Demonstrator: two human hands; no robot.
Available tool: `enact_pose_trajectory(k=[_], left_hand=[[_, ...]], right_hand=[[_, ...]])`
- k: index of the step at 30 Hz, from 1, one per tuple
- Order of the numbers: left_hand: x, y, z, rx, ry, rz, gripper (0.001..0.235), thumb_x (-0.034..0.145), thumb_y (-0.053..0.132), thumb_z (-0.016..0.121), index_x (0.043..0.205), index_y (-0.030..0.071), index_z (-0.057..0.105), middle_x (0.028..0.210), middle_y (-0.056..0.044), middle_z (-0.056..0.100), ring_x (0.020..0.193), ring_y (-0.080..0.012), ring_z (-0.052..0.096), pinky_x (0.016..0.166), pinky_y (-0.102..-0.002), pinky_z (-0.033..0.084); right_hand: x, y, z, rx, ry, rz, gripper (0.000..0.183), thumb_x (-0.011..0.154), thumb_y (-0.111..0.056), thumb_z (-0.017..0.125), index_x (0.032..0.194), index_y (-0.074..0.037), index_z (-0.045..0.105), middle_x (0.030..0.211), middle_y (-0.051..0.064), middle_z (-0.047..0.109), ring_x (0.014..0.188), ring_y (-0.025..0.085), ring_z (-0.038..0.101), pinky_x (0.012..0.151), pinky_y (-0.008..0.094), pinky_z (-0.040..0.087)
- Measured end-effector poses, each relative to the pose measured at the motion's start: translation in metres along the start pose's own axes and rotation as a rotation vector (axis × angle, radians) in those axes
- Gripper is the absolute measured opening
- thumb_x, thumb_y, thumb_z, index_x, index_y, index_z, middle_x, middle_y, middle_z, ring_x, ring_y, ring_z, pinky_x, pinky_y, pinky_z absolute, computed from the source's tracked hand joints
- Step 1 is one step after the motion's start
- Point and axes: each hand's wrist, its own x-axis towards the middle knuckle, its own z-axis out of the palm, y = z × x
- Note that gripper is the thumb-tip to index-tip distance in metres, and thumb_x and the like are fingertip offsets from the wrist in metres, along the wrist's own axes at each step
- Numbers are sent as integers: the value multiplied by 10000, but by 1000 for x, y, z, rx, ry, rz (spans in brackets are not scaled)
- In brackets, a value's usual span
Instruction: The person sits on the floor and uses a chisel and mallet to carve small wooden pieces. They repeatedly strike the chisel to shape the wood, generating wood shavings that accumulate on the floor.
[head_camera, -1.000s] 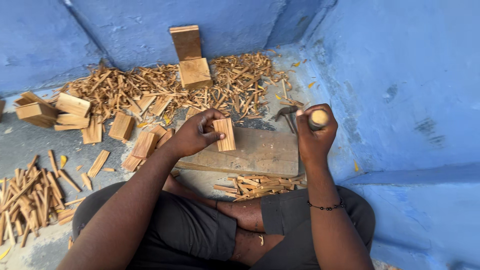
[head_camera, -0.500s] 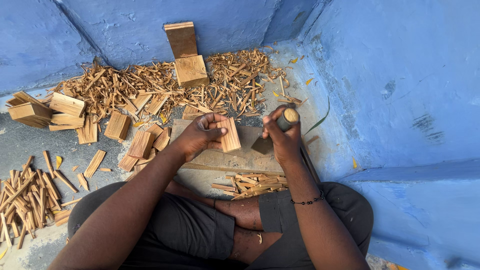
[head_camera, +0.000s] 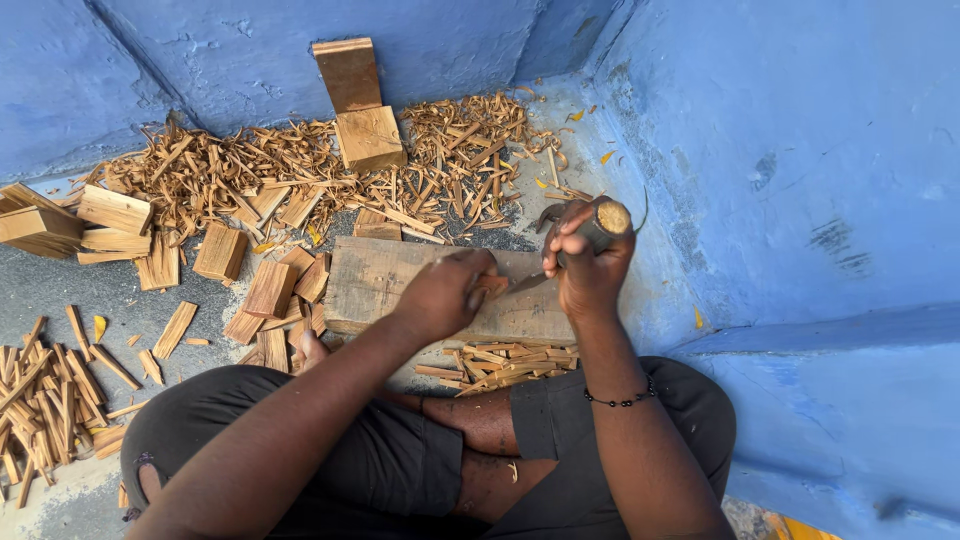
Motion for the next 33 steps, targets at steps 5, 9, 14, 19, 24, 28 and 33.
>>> enact_pose_trajectory(k=[5,9,14,19,24,28,33], left_hand=[[-4,17,17,82,109,-15,211,909,131,618,1114,125,667,1088,-156,701,958,-381,710,837,-488,579],[-9,22,25,91,152,-28,264,869,109,621,1129,103,664,1084,-182,681,941,-413,690,811,-508,569],[-8,12,23,73,130,46,274,877,64,594,1136,110,673,1046,-164,686,927,-405,690,810,-501,567],[-3,13,24,116,85,106,183,874,89,617,1051,94,663,1012,-150,688,935,-385,691,816,-486,569],[-3,17,20,120,75,103,180,855,91,628,1032,91,663,986,-152,688,912,-390,693,804,-499,563],[-2,18,19,107,56,62,223,862,95,624,1081,90,666,997,-155,685,891,-389,696,799,-496,569],[-2,20,18,153,16,38,216,891,133,633,1101,96,670,1025,-144,688,937,-370,699,824,-484,575]], right_hand=[[11,-35,17,-51,-70,32,550,957,-523,768,1103,-8,639,811,42,578,707,129,588,649,275,507],[17,-49,38,-2,-42,61,524,933,-535,773,1017,-69,549,791,23,535,630,95,500,560,231,426],[18,-47,42,73,-67,-11,489,931,-449,824,961,-86,498,725,14,496,574,69,421,513,221,352],[23,-38,37,131,-80,-22,459,943,-429,822,915,-78,528,692,4,501,546,67,421,467,225,349],[20,-31,33,93,-134,57,433,964,-405,812,944,-72,535,727,-4,504,567,53,412,500,218,338],[23,-34,33,32,-114,72,375,1007,-384,778,1028,-35,642,751,16,569,570,81,498,531,210,404],[34,-89,39,-300,-208,115,345,994,-209,757,1261,-36,622,996,-4,551,850,69,535,754,219,494]])
